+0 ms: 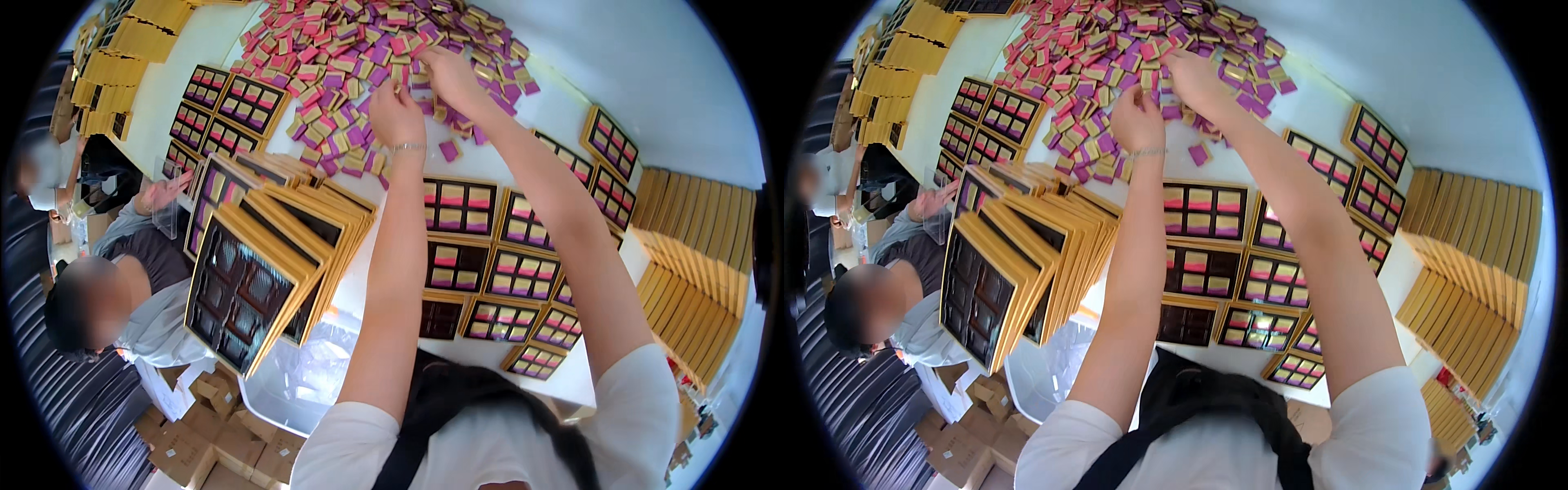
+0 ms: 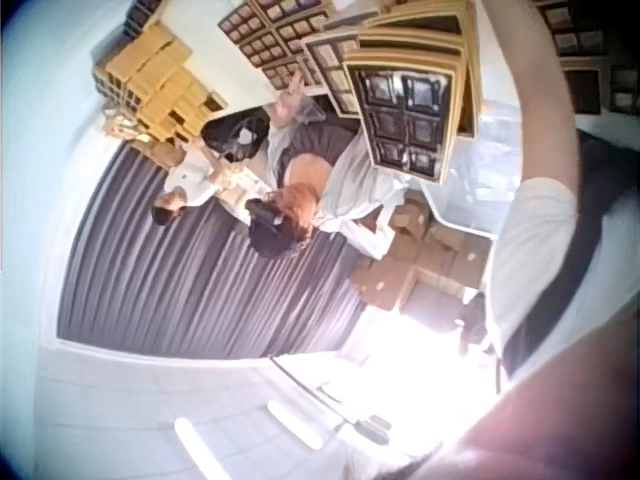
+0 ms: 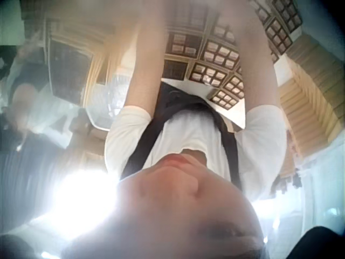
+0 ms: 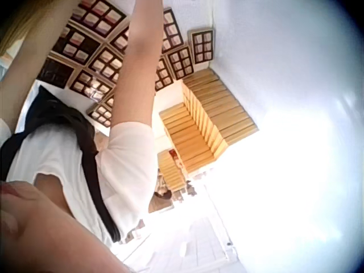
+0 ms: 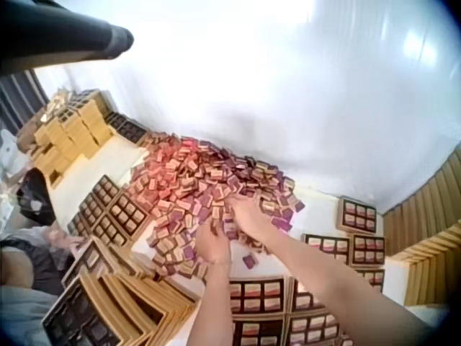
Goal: The person places small pink and gold wrapped items into the compartments of black trays with gold borders. They then cover the filled trays with clear plastic sheets and stack them on the table. The person also handles stacks of empty trays and plastic sheets during the process.
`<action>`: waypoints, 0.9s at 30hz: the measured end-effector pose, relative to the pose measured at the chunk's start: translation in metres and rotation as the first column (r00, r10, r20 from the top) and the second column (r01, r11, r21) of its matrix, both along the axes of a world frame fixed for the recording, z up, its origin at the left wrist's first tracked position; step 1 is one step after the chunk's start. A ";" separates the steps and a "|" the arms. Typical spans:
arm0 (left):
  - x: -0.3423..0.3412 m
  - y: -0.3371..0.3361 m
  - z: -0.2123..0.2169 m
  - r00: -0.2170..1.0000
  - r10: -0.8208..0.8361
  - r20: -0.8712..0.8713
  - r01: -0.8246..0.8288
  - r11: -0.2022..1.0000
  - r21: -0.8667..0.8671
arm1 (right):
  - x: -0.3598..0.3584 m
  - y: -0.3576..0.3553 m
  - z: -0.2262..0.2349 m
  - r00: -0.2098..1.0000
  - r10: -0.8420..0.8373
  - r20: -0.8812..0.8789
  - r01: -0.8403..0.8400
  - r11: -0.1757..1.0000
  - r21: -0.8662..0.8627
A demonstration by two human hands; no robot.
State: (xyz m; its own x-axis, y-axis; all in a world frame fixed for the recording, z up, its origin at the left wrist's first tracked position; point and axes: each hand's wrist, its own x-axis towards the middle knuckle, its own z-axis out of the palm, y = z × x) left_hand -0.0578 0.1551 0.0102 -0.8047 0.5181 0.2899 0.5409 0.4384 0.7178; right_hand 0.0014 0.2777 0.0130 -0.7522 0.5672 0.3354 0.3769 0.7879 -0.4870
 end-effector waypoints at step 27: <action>0.082 -0.299 0.060 0.736 -0.494 0.464 0.639 0.733 -0.234 | 0.238 -0.213 0.023 0.949 0.311 -0.050 -0.315 0.938 -0.148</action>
